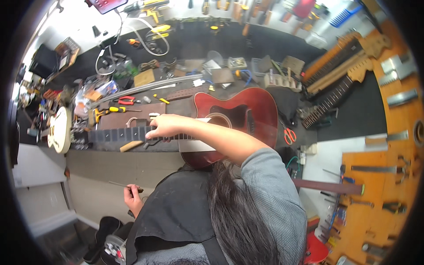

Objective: The person files the fretboard of a red acoustic guitar using a metal file and a white paper guide. They then use a brush to clean the fretboard and headstock, and briefly handle a power drill before returning to the guitar.

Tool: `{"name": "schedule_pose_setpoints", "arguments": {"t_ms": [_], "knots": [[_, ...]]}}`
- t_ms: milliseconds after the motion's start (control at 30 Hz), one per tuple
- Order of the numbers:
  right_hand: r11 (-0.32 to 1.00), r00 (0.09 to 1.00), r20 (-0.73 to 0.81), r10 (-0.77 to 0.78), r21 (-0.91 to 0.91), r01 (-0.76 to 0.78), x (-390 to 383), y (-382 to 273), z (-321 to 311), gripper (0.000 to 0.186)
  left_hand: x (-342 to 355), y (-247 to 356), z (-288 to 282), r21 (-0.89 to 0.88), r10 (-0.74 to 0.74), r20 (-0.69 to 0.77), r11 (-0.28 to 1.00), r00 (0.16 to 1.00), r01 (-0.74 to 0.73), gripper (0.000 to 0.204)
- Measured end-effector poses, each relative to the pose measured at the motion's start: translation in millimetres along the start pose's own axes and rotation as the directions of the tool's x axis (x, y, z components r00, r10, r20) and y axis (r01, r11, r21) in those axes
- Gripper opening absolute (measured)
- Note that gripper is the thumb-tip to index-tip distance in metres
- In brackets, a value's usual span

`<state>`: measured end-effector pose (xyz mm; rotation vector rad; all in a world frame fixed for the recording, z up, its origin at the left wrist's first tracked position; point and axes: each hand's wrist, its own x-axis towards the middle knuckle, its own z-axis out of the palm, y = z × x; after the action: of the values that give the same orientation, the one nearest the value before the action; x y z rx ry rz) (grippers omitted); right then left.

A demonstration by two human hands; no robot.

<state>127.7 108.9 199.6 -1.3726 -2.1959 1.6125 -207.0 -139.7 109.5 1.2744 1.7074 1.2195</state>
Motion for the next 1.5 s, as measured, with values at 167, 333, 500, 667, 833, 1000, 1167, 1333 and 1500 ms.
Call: {"name": "schedule_pose_setpoints", "arguments": {"t_ms": [167,333,500,667,833,1000,1167,1333,1500], "knots": [[0.994,0.968,-0.231,-0.095,-0.079,0.079,-102,-63,-3,0.07,11,-15,-7,-0.052,0.129,0.094,0.991,0.987,-0.125,0.012],[0.985,0.917,-0.391,-0.075,0.117,0.131,-165,-104,3,0.046,30,-33,-16,-0.196,0.225,0.212,0.963,0.951,-0.184,0.012],[0.954,0.706,-0.702,-0.094,0.14,0.266,-217,-114,19,0.042,45,-45,-32,-0.194,0.308,0.272,0.946,0.912,-0.261,0.011],[0.864,0.457,-0.887,-0.065,0.18,0.471,-251,-103,47,0.022,40,-64,-48,-0.14,0.292,0.286,0.955,0.913,-0.261,0.009],[0.839,0.193,-0.981,-0.01,0.096,0.536,-280,-90,70,0.034,41,-86,-50,-0.104,0.181,0.344,0.983,0.921,-0.154,0.013],[0.8,0.071,-0.997,0.043,0.077,0.594,-298,-84,81,0.034,55,-112,-46,-0.142,0.059,0.339,0.99,0.939,-0.011,0.018],[0.77,-0.073,-0.988,0.138,0.06,0.636,-308,-81,92,0.034,67,-125,-31,-0.221,-0.073,0.361,0.962,0.93,0.161,0.02],[0.767,-0.209,-0.947,0.243,0.056,0.639,-300,-67,96,0.038,74,-144,-19,-0.273,-0.103,0.389,0.936,0.915,0.222,0.02],[0.754,-0.266,-0.922,0.282,0.042,0.656,-298,-63,100,0.035,73,-139,-19,-0.217,-0.092,0.417,0.956,0.904,0.197,0.021]]}}
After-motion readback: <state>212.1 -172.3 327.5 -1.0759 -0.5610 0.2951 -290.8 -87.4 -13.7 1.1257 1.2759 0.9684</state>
